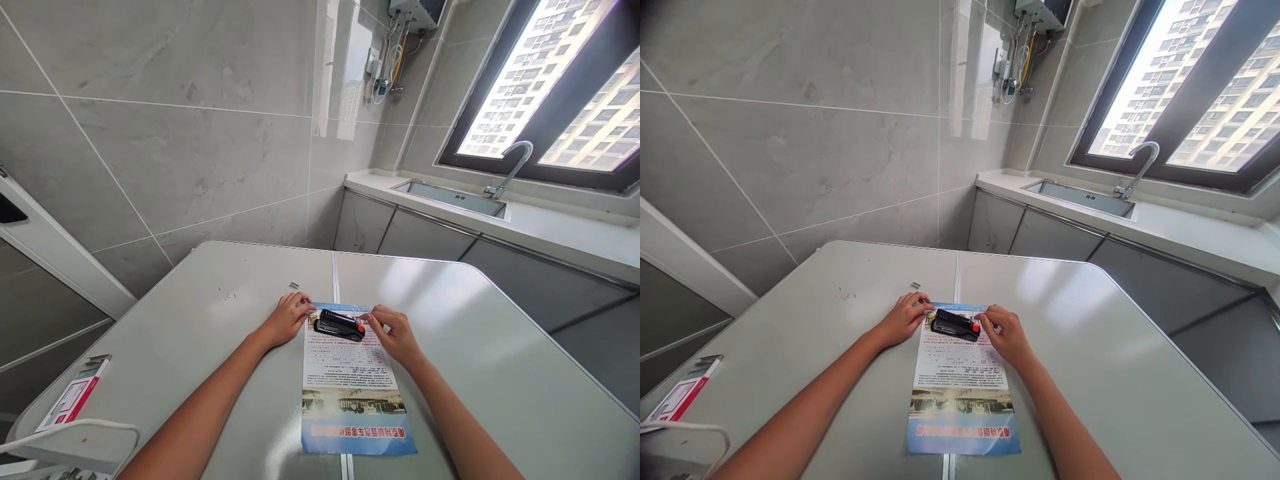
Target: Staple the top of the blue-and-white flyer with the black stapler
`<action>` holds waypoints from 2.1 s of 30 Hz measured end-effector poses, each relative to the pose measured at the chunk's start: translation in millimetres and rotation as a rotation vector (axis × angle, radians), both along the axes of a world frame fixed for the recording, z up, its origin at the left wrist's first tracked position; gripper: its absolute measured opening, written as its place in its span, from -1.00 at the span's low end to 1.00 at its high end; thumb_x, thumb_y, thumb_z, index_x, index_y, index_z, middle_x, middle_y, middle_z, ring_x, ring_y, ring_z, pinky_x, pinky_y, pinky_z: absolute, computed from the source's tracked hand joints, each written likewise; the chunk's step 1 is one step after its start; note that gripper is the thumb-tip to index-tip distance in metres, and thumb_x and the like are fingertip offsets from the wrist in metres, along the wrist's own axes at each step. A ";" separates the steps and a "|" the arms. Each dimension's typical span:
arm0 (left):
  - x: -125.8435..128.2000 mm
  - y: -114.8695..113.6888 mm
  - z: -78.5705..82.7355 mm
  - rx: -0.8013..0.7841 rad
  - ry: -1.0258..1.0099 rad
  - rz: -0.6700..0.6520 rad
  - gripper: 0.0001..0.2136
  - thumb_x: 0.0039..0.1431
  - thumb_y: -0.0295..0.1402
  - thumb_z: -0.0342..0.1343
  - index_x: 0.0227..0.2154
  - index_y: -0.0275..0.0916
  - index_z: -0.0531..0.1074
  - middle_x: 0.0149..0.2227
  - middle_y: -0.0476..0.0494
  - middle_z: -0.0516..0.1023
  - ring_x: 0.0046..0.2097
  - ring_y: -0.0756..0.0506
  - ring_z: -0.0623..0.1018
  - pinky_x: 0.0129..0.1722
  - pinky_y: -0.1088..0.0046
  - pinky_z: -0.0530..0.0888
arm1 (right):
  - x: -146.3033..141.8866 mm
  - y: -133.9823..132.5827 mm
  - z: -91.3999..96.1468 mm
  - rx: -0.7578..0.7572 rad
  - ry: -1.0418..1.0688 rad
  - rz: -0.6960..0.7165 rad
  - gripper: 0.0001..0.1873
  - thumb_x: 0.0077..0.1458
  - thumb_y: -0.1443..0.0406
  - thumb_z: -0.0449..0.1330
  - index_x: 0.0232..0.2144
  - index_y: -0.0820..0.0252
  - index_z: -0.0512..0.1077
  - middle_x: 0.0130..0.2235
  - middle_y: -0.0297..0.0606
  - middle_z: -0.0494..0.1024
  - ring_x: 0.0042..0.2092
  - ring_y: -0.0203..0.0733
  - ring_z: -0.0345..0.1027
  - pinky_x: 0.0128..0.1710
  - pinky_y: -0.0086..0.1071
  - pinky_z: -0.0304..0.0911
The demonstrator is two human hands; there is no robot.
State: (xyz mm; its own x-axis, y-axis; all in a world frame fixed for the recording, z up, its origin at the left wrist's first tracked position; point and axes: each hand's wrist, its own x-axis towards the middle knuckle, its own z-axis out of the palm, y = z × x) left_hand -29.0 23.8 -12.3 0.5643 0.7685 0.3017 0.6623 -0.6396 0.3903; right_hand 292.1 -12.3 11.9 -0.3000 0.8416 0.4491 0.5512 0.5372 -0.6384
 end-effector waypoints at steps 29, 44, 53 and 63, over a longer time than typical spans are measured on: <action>6.1 2.9 -2.6 -0.235 -0.103 -0.017 -0.75 0.15 -0.19 0.35 -0.13 -0.10 0.63 -0.03 -0.11 0.61 0.03 -0.21 0.55 0.07 0.23 0.29 | 10.4 -1.0 10.5 -0.081 -0.251 0.164 -0.44 0.45 0.13 -0.06 -0.61 0.14 0.31 -0.50 -0.33 0.32 -0.48 -0.29 0.12 -0.42 -0.35 0.05; 5.7 -1.9 8.0 -0.247 -0.084 -0.025 -0.78 0.19 -0.21 0.32 -0.13 -0.10 0.58 -0.06 -0.08 0.60 0.01 -0.20 0.52 0.07 0.24 0.32 | -37.2 -2.0 -23.3 -0.117 -0.108 0.037 -0.64 0.22 0.22 0.28 0.07 0.05 0.48 -0.09 -0.17 0.57 -0.13 -0.05 0.45 -0.09 -0.16 0.38; 7.9 -0.7 12.0 -0.564 -0.830 0.102 -0.55 0.29 0.01 0.20 0.06 -0.19 0.51 0.12 -0.29 0.51 0.11 -0.23 0.52 0.10 0.19 0.46 | -29.0 -11.2 -16.6 0.280 -0.077 -0.016 -0.64 0.30 0.31 0.18 0.12 -0.05 0.49 -0.02 -0.15 0.64 -0.07 0.06 0.41 -0.02 0.02 0.34; 8.1 -0.8 2.0 -1.493 -1.261 -0.063 -0.56 0.47 -0.10 -0.02 -0.03 -0.42 0.55 -0.02 -0.42 0.65 0.06 -0.20 0.64 0.17 0.27 0.47 | -35.0 -17.6 -17.7 0.710 -0.479 0.070 -0.52 0.34 0.46 0.16 0.17 -0.15 0.47 0.08 -0.31 0.65 0.03 -0.14 0.46 0.10 -0.12 0.23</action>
State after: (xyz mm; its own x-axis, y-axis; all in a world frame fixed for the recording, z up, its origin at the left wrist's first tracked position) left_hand -20.9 23.0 -10.2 0.6139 0.7387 -0.2785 -0.3900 0.5905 0.7065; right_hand 257.1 -29.9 -5.8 -0.6327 0.3811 0.6741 0.6258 0.7644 0.1553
